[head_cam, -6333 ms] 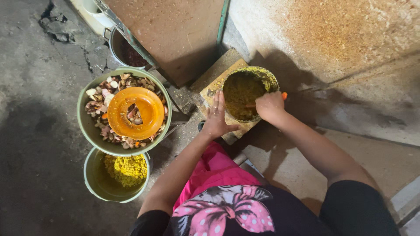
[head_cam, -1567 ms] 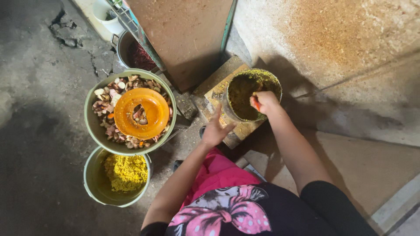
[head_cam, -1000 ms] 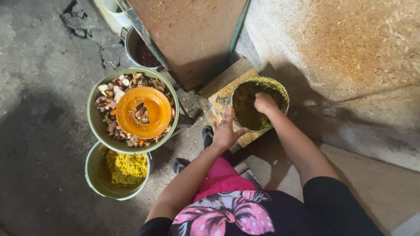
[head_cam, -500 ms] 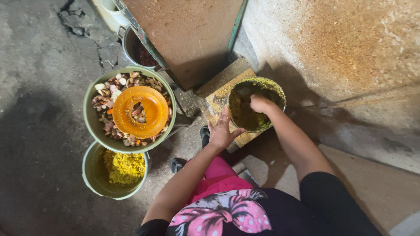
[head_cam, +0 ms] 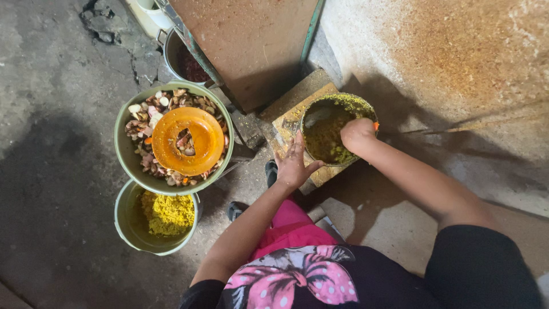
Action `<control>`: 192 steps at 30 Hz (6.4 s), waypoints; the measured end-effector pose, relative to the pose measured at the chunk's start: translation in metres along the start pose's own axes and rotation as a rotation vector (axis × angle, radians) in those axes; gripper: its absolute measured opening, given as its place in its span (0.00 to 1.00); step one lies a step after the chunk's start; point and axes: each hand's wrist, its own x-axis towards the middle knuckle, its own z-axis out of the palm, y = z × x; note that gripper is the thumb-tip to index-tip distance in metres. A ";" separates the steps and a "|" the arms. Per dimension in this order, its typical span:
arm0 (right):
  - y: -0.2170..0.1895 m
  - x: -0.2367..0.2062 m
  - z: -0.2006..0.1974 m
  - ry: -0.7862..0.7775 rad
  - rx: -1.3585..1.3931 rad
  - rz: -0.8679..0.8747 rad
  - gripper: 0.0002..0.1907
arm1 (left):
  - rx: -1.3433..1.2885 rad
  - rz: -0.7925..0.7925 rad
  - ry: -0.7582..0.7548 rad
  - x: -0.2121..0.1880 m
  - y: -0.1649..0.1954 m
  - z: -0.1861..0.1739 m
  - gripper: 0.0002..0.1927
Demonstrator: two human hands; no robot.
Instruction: The person feeds chopped root vegetables into a manual grinder and uses a plastic spoon to scrape the resulting yellow paste into a bucket. The person repeats this process with multiple batches of vegetables.
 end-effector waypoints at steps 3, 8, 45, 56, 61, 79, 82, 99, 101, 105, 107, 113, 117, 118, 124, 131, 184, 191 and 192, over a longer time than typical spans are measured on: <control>0.002 0.017 0.023 -0.011 0.077 -0.009 0.13 | 0.013 0.017 0.010 0.000 0.000 0.001 0.64; -0.001 0.041 0.030 -0.182 0.184 0.016 0.12 | -0.012 -0.007 0.002 0.002 -0.003 0.006 0.64; -0.053 0.064 0.032 -0.301 1.887 0.198 0.16 | -0.040 0.033 0.003 -0.001 0.004 0.003 0.64; 0.001 0.026 0.020 -0.521 2.096 -0.256 0.19 | -0.077 -0.022 0.042 0.008 0.003 0.001 0.69; 0.021 0.002 0.027 -0.454 2.006 -0.179 0.18 | -0.213 0.022 0.082 0.004 -0.012 -0.003 0.67; 0.066 -0.046 0.037 -0.371 2.024 -0.131 0.20 | -0.967 0.319 0.336 0.009 0.015 0.018 0.34; 0.071 -0.054 0.028 -0.357 2.003 -0.108 0.17 | -1.240 0.042 0.125 0.010 0.026 0.014 0.34; -0.113 -0.025 -0.148 -0.526 1.359 -0.397 0.15 | -2.237 -0.116 0.219 -0.101 -0.139 -0.083 0.50; -0.176 -0.017 -0.176 -0.538 1.255 -0.498 0.15 | -2.348 -0.133 0.464 -0.149 -0.191 -0.088 0.49; -0.327 -0.015 -0.228 -0.329 0.999 -0.634 0.16 | -2.436 -0.191 0.944 -0.268 -0.284 -0.084 0.47; -0.396 -0.025 -0.242 -0.204 0.886 -0.698 0.17 | -2.456 -0.211 1.173 -0.328 -0.315 -0.070 0.46; -0.560 -0.059 -0.242 0.307 0.628 -0.880 0.25 | -2.457 -0.167 1.664 -0.449 -0.357 -0.009 0.45; -0.600 -0.069 -0.230 0.331 0.376 -0.748 0.44 | -2.525 -0.170 1.739 -0.465 -0.360 0.027 0.44; -0.603 -0.069 -0.226 0.317 0.380 -0.766 0.42 | -2.543 -0.170 1.745 -0.463 -0.360 0.032 0.44; -0.549 -0.066 -0.197 0.036 0.915 -0.940 0.33 | -2.620 -0.201 1.547 -0.405 -0.354 0.024 0.44; -0.371 -0.027 -0.108 -0.225 1.591 -0.755 0.13 | -2.598 -0.144 1.154 -0.321 -0.333 -0.012 0.43; 0.044 0.046 0.031 0.182 -0.221 -0.227 0.13 | -2.120 -0.370 0.382 -0.057 -0.149 -0.008 0.47; 0.004 0.061 0.049 -0.006 0.347 0.018 0.11 | -2.126 -0.408 0.350 -0.055 -0.151 -0.001 0.48; 0.000 0.063 0.048 -0.044 0.484 0.038 0.11 | -2.126 -0.413 0.344 -0.054 -0.152 0.000 0.48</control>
